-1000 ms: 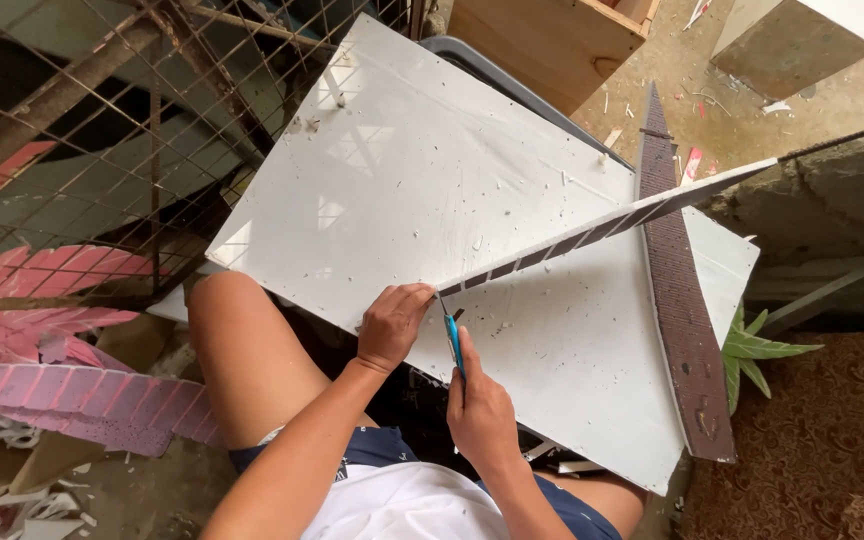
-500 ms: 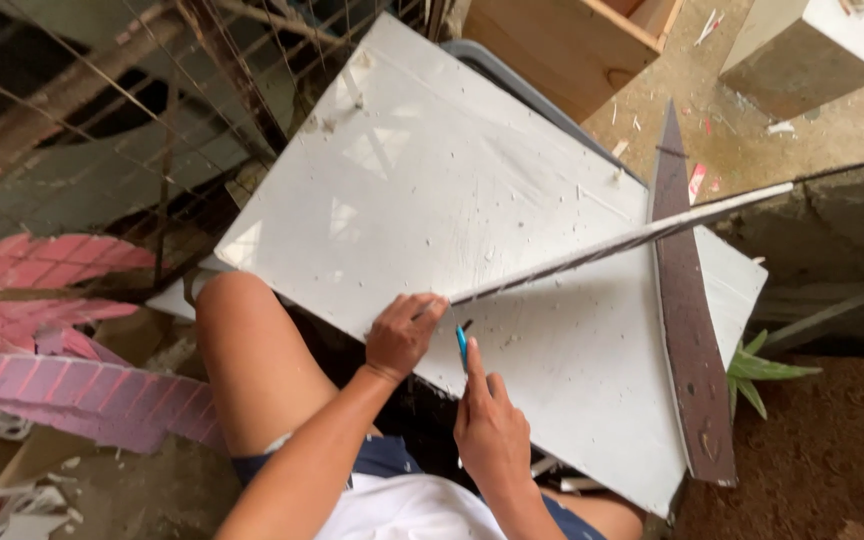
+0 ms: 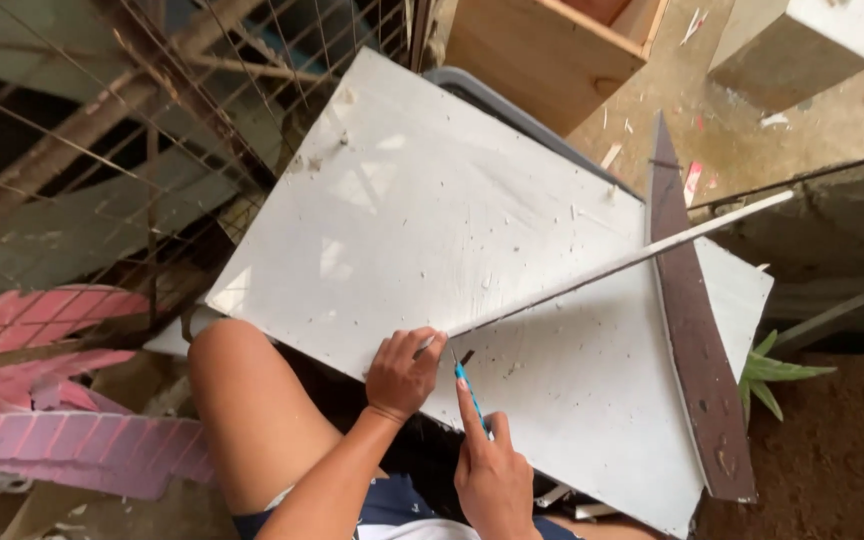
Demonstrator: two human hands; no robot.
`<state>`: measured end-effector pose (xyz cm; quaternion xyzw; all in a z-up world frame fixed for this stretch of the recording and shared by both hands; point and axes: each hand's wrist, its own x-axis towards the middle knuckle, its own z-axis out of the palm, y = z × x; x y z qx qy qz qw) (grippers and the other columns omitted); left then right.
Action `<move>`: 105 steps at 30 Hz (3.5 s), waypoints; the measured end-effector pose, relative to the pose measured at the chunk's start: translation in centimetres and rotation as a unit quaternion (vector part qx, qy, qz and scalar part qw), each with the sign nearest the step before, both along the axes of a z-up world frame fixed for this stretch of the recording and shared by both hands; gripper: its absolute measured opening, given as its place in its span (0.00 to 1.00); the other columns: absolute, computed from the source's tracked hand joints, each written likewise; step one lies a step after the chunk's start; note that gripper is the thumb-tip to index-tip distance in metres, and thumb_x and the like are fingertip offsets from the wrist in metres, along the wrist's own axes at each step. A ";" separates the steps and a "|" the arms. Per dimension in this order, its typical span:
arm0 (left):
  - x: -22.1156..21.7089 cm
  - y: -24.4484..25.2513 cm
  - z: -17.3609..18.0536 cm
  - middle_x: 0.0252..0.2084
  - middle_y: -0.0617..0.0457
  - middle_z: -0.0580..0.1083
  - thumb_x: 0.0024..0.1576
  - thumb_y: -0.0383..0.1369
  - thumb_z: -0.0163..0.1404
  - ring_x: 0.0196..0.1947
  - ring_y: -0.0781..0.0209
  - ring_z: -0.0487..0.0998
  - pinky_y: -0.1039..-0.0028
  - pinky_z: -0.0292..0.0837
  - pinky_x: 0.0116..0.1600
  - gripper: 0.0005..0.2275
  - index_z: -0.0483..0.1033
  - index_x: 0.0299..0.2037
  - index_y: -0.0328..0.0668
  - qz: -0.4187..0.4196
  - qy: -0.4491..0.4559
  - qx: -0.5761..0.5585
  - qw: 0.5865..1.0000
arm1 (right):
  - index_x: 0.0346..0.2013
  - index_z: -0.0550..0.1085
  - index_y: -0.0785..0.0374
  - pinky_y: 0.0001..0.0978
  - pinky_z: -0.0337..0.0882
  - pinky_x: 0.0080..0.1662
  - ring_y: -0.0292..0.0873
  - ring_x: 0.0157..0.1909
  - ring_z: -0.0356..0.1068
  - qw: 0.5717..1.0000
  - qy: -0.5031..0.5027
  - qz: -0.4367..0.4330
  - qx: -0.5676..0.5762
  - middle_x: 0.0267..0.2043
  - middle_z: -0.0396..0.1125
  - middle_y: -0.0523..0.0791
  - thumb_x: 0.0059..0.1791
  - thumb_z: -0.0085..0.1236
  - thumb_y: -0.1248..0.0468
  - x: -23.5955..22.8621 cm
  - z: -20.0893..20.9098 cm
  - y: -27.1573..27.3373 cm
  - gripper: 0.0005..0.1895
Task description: Cutting a white foam board using a utility knife by making multiple scoring passes.
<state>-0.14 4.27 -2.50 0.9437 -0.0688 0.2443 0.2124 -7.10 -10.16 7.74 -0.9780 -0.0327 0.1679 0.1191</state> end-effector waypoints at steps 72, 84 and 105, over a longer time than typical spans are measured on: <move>-0.1 -0.1 -1.0 0.47 0.66 0.72 0.54 0.26 0.58 0.34 0.66 0.69 0.75 0.70 0.42 0.13 0.70 0.45 0.52 -0.005 -0.007 -0.017 1.000 | 0.70 0.61 0.51 0.33 0.66 0.24 0.37 0.20 0.71 0.990 -0.048 -0.026 0.128 0.31 0.77 0.44 0.49 0.52 0.70 1.7 1.5 -0.1 0.34; -0.3 0.0 -1.3 0.48 0.67 0.74 0.54 0.27 0.57 0.34 0.66 0.70 0.76 0.69 0.41 0.13 0.72 0.46 0.53 -0.018 0.003 -0.015 1.000 | 0.69 0.66 0.46 0.32 0.66 0.26 0.38 0.19 0.68 0.974 0.066 -0.119 0.183 0.25 0.77 0.46 0.50 0.49 0.68 3.7 2.5 0.2 0.31; 0.0 0.2 0.3 0.48 0.63 0.75 0.53 0.25 0.59 0.35 0.64 0.73 0.74 0.74 0.44 0.20 0.66 0.52 0.54 -0.011 -0.016 -0.039 0.999 | 0.67 0.67 0.53 0.28 0.62 0.26 0.34 0.20 0.61 0.951 -0.003 -0.123 0.283 0.28 0.75 0.42 0.53 0.49 0.66 3.4 0.3 -1.4 0.26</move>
